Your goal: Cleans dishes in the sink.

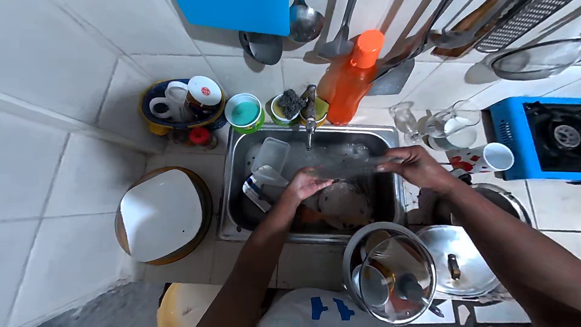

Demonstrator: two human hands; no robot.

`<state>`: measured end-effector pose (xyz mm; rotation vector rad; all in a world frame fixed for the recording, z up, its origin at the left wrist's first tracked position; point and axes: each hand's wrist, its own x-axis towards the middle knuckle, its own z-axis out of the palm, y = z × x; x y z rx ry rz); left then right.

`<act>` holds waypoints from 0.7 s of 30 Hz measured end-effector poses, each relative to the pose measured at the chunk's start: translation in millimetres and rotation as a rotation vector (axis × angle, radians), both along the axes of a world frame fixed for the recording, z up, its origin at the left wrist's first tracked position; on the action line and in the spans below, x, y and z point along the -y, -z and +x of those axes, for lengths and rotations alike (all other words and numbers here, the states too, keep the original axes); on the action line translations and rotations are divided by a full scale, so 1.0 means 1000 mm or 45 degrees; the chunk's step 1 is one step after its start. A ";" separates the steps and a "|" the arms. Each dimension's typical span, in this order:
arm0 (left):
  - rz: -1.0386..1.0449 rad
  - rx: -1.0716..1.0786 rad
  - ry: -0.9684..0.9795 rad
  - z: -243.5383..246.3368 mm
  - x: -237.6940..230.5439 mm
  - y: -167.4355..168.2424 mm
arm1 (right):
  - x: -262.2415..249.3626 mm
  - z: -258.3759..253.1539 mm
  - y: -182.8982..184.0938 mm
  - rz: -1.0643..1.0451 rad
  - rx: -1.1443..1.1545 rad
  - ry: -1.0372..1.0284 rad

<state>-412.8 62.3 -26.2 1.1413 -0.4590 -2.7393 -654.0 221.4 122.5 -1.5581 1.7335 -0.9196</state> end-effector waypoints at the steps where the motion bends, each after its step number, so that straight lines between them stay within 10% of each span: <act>1: -0.073 0.010 0.088 -0.005 -0.005 0.004 | 0.001 -0.007 -0.001 0.047 0.120 0.099; 10: -0.422 0.140 -0.038 -0.012 -0.033 0.023 | 0.029 -0.036 0.098 0.574 0.663 0.838; 21: -0.487 0.520 -0.421 0.018 -0.008 0.016 | 0.111 0.070 0.177 0.580 -0.650 0.255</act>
